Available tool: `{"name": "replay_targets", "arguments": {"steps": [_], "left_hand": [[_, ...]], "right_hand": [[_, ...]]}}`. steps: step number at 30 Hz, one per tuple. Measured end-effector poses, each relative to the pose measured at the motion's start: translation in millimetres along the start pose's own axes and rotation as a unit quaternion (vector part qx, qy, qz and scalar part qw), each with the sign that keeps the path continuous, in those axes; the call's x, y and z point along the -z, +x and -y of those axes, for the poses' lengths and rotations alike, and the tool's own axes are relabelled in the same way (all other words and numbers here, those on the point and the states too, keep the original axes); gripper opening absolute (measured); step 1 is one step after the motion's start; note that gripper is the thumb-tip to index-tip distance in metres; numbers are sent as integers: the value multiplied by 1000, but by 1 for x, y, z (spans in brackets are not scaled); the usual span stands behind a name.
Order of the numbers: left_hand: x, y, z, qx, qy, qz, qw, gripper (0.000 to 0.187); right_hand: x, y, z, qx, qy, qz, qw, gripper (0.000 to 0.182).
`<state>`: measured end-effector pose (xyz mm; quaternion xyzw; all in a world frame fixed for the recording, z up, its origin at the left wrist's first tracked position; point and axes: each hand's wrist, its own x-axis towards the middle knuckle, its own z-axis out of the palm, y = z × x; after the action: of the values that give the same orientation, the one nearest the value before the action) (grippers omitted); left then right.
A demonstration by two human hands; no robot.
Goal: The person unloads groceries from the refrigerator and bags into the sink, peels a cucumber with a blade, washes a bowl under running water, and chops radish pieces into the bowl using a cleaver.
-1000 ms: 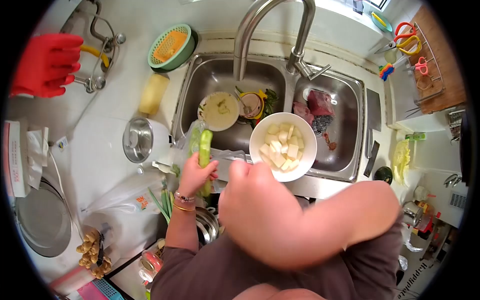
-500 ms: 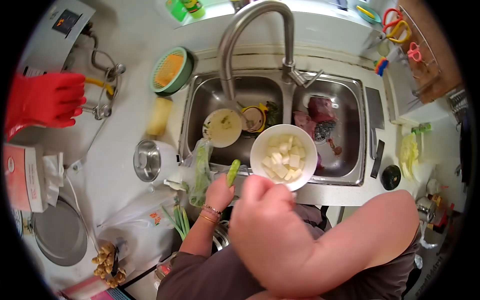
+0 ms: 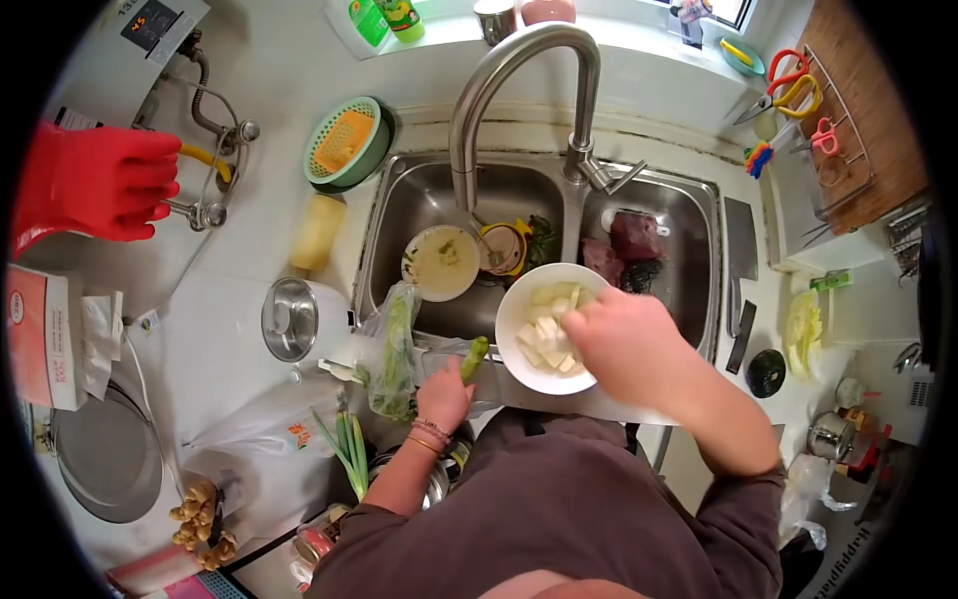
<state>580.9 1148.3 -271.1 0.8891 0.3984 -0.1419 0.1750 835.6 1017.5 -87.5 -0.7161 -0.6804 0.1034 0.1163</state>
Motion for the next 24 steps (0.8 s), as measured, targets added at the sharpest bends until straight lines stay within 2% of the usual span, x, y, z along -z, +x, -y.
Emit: {"name": "replay_targets", "arguments": {"steps": [2,3,4,5,6,7,8,9,10,12,15,16,19,21,22,23,24], "left_hand": [[13,5,-3,-108,-30,-181,977,56],[22,13,-8,-159,-44,-270,949,60],[34,20,-21,-135,-234,-219,938,57],[45,28,-37,-103,-414,-160,890,55],[51,39,-53,-87,-607,-74,786,52],[56,52,-67,-69,-766,14,638,51],[59,66,-71,-48,-842,125,523,52],[58,81,-73,-28,-890,232,391,53],[55,91,-76,-1,-907,240,346,51],[46,104,-71,27,-920,238,309,49],[35,118,-70,32,-926,255,278,46],[31,120,-70,28,-925,263,273,45],[24,130,-70,18,-929,269,253,41],[27,135,-69,20,-933,263,247,36],[25,138,-65,32,-926,264,267,33],[22,143,-60,44,-920,265,286,30],[22,147,-55,54,-913,263,306,27]], "right_hand": [[-35,17,-27,-65,187,13,980,25],[-58,29,-38,-80,264,15,961,29],[-71,38,-43,-97,341,17,935,33],[-69,47,-41,-128,377,34,917,32],[-68,57,-34,-156,414,51,895,32],[-68,64,-28,-184,448,67,872,31],[-85,69,-30,-166,437,65,882,31],[-99,71,-31,-144,398,14,906,31],[-112,69,-31,-124,358,-37,925,31],[-126,61,-33,-114,313,-111,936,30],[-130,56,-34,-231,473,-85,846,27],[-128,56,-31,-230,472,-88,847,21],[-150,60,-33,-211,438,-138,863,23],[-139,60,-37,-202,500,-170,825,24],[-135,60,-41,-197,530,-184,804,24],[-137,59,-66,-177,434,-216,857,25],[-129,61,-89,-201,392,-231,867,24]]}}
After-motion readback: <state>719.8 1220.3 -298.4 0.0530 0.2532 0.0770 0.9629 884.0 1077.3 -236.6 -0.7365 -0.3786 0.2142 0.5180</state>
